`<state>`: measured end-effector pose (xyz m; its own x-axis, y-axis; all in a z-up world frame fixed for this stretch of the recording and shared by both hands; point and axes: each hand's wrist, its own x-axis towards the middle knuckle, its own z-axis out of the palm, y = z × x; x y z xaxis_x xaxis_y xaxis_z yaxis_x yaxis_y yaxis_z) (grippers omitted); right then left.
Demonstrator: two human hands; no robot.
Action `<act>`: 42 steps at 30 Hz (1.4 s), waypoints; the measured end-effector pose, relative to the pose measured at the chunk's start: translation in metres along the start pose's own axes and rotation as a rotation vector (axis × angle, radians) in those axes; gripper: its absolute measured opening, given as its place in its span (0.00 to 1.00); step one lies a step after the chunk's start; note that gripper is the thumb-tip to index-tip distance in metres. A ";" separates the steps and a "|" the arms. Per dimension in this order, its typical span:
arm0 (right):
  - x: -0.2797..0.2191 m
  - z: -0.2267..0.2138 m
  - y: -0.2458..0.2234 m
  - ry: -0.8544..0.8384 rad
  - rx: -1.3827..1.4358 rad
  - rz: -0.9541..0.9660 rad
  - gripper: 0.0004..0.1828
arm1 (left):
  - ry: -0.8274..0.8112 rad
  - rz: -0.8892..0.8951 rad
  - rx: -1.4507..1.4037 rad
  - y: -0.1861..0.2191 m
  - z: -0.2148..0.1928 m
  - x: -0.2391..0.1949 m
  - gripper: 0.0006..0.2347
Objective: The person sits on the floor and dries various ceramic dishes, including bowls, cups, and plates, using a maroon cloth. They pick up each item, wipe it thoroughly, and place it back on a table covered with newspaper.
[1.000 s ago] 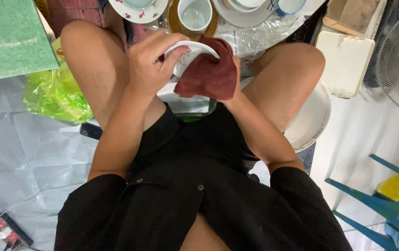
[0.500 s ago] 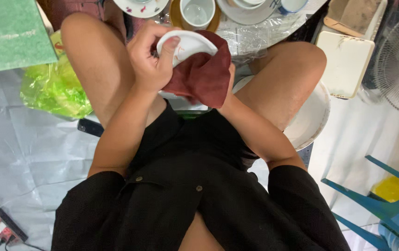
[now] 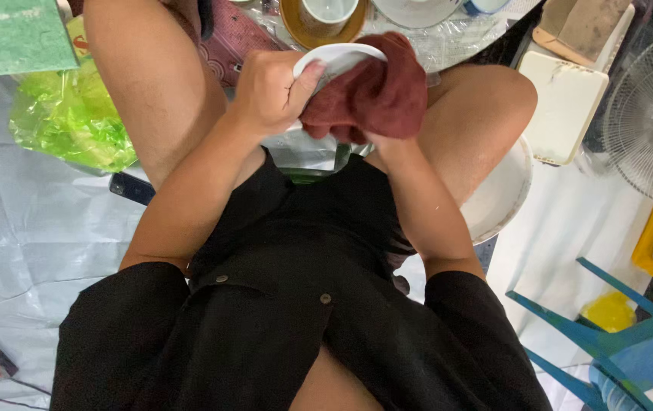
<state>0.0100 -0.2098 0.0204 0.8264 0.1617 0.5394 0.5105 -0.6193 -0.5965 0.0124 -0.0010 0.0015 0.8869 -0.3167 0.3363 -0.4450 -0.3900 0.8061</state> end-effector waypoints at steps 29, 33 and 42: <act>0.019 0.020 -0.006 -0.215 0.300 -0.018 0.15 | 0.074 0.291 -0.443 0.006 -0.003 0.006 0.42; 0.007 0.019 -0.009 -0.301 0.327 -0.016 0.17 | -0.029 0.272 -0.769 0.014 0.011 0.000 0.56; 0.015 -0.013 0.000 -0.255 0.079 -0.224 0.22 | -0.060 -0.133 -1.533 0.013 0.006 -0.001 0.50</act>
<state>0.0193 -0.2173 0.0357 0.7194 0.4796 0.5024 0.6945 -0.4866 -0.5299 0.0056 -0.0107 0.0086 0.8857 -0.4005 0.2347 0.2185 0.8057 0.5505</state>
